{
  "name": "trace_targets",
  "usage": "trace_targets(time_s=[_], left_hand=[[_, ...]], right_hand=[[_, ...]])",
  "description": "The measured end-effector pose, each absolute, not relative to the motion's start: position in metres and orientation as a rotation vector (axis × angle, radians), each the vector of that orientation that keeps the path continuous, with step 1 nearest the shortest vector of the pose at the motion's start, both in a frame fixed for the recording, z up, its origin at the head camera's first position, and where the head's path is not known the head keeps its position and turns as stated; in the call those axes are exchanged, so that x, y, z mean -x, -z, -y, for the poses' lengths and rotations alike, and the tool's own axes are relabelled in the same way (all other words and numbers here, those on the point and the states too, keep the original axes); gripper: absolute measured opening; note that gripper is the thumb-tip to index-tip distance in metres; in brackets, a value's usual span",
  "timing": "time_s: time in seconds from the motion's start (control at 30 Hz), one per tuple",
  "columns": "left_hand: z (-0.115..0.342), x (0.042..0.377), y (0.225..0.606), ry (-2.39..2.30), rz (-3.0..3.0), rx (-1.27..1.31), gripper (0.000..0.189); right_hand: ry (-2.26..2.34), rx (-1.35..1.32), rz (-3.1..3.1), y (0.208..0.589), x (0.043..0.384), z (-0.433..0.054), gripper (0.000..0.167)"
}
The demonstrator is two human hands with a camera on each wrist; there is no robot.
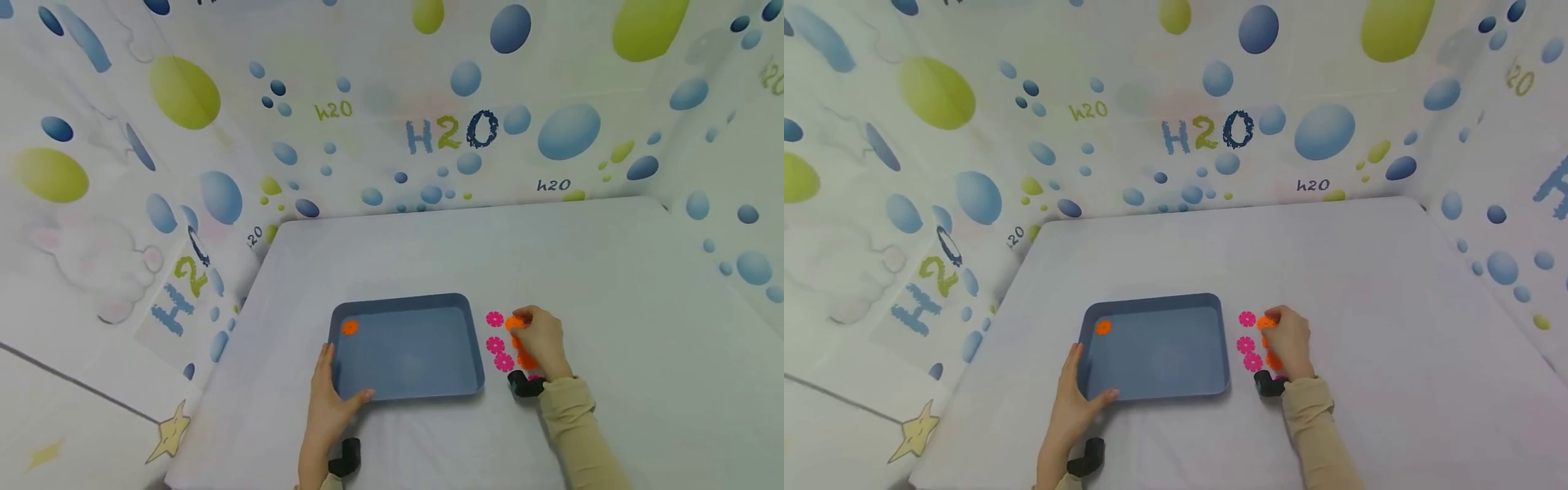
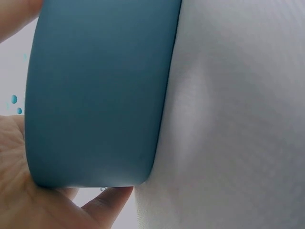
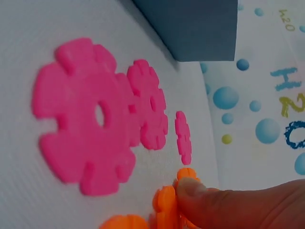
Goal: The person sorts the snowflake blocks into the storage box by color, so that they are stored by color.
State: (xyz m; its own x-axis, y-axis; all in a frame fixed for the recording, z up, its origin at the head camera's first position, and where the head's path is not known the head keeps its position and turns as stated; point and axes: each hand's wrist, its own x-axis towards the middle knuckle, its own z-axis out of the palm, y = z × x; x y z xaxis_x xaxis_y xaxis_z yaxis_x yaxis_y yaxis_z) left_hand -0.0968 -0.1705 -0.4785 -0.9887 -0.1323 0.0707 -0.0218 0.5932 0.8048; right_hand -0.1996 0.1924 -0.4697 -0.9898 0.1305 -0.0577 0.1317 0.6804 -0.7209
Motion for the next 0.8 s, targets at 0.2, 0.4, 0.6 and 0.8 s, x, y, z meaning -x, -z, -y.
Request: trace_targets(time_s=[0.2, 0.4, 0.6, 0.8], left_hand=[[0.175, 0.095, 0.482, 1.358, 2.658, -0.080, 0.110], [0.175, 0.098, 0.483, 1.343, 2.655, -0.026, 0.110], [0.177, 0.098, 0.481, 1.338, 2.648, -0.041, 0.109], [0.177, 0.095, 0.481, 1.339, 2.627, -0.050, 0.109]], right_hand=[[1.176, -0.170, -2.801, 0.467, 0.204, -0.197, 0.038], [1.360, -0.260, -2.680, 0.454, 0.205, -0.198, 0.044], [1.731, -0.113, -2.435, 0.422, 0.216, -0.162, 0.051], [1.782, 0.119, -2.272, 0.410, 0.230, -0.094, 0.039]])
